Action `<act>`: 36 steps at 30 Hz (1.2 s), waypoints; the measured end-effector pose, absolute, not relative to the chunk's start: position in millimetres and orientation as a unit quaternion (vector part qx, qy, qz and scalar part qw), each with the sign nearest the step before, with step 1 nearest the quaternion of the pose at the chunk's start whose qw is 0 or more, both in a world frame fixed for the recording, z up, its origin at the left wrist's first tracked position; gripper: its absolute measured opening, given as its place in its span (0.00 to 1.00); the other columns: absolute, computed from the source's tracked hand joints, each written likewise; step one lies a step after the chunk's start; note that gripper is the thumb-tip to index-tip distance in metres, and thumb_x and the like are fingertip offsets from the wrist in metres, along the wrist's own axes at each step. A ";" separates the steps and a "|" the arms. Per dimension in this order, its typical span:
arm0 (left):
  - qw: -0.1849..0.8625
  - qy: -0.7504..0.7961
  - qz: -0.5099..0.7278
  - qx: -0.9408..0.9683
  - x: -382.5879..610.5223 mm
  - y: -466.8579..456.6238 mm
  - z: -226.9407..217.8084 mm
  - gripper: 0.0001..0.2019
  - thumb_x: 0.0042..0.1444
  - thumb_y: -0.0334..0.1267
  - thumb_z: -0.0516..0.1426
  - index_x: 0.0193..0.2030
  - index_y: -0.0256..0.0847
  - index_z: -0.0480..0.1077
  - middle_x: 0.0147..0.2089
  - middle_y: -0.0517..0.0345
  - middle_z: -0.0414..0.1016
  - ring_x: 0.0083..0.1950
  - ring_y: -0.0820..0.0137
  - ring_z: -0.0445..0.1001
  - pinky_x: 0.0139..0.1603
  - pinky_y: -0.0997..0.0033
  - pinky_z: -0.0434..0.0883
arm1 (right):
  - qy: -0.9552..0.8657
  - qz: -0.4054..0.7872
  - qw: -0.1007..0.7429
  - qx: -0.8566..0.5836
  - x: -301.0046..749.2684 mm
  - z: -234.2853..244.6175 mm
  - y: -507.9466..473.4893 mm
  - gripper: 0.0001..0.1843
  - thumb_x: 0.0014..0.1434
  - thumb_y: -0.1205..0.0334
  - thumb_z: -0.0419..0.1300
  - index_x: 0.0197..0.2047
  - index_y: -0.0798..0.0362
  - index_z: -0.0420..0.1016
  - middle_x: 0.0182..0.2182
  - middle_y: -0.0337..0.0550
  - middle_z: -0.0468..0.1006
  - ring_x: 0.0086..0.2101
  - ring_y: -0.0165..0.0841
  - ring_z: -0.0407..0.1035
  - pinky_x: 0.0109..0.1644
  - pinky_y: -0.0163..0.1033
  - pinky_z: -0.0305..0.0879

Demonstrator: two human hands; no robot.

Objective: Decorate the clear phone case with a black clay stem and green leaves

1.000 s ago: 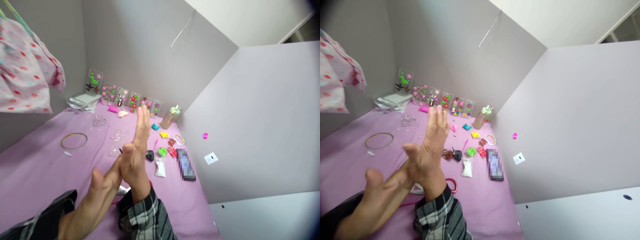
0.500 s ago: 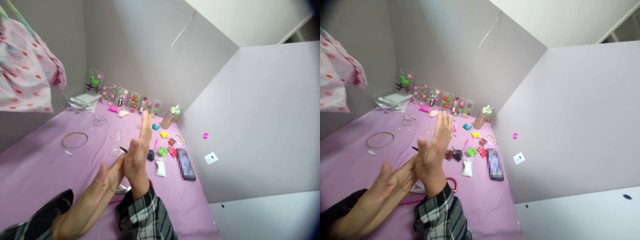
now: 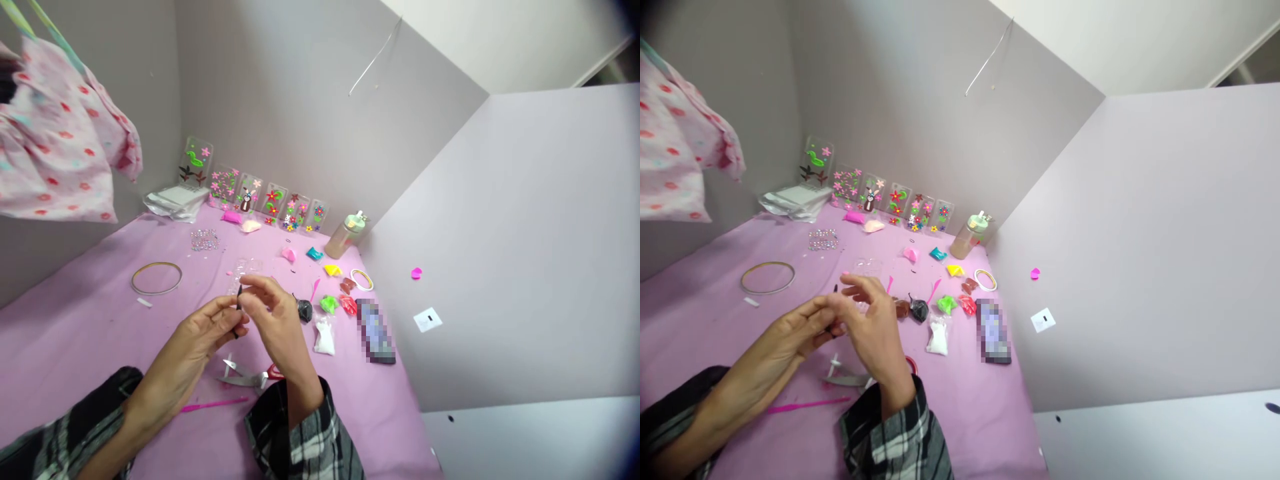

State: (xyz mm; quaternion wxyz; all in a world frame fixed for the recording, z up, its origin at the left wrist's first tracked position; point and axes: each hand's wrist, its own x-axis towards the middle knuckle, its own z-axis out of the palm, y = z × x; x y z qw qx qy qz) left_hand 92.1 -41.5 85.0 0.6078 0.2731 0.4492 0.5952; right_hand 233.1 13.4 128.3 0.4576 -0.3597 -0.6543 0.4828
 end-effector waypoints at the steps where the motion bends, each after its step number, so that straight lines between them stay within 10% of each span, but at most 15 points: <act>1: 0.595 0.453 0.594 0.296 89.6 -40.4 84.7 0.31 0.45 0.66 0.81 0.49 0.49 0.87 0.47 0.57 0.88 0.46 0.65 0.83 0.52 0.72 0.83 | -0.661 0.486 0.448 -0.354 234.8 128.2 12.2 0.16 0.66 0.44 0.75 0.48 0.46 0.90 0.49 0.45 0.89 0.50 0.41 0.83 0.59 0.47 0.78; 11: 0.552 0.504 0.565 0.350 69.7 -40.7 84.5 0.28 0.45 0.64 0.80 0.43 0.48 0.83 0.46 0.56 0.87 0.52 0.55 0.86 0.58 0.63 0.81 | -0.525 0.613 0.473 -0.354 236.8 131.3 15.2 0.09 0.55 0.55 0.79 0.36 0.48 0.87 0.26 0.35 0.82 0.29 0.33 0.77 0.40 0.41 0.80; 18: 0.475 0.534 0.550 0.432 56.8 -40.1 71.2 0.23 0.56 0.69 0.73 0.43 0.53 0.87 0.50 0.55 0.90 0.56 0.51 0.85 0.62 0.63 0.80 | -0.513 0.656 0.440 -0.335 237.4 129.6 9.1 0.30 0.44 0.58 0.86 0.50 0.45 0.85 0.39 0.36 0.88 0.33 0.33 0.81 0.42 0.41 0.83; 24: 0.490 0.521 0.569 0.405 54.6 -40.6 76.0 0.24 0.55 0.65 0.76 0.47 0.52 0.84 0.43 0.60 0.85 0.43 0.62 0.84 0.47 0.72 0.82 | -0.512 0.651 0.445 -0.342 234.4 119.4 8.5 0.10 0.55 0.58 0.79 0.39 0.48 0.87 0.28 0.35 0.85 0.29 0.32 0.79 0.38 0.39 0.79; 36: 0.374 0.599 0.536 0.463 44.7 -39.2 92.3 0.26 0.50 0.76 0.70 0.35 0.56 0.89 0.43 0.56 0.90 0.49 0.52 0.84 0.54 0.65 0.81 | -0.490 0.636 0.475 -0.361 237.1 111.9 11.9 0.19 0.56 0.45 0.81 0.42 0.51 0.89 0.28 0.38 0.83 0.27 0.31 0.75 0.34 0.37 0.76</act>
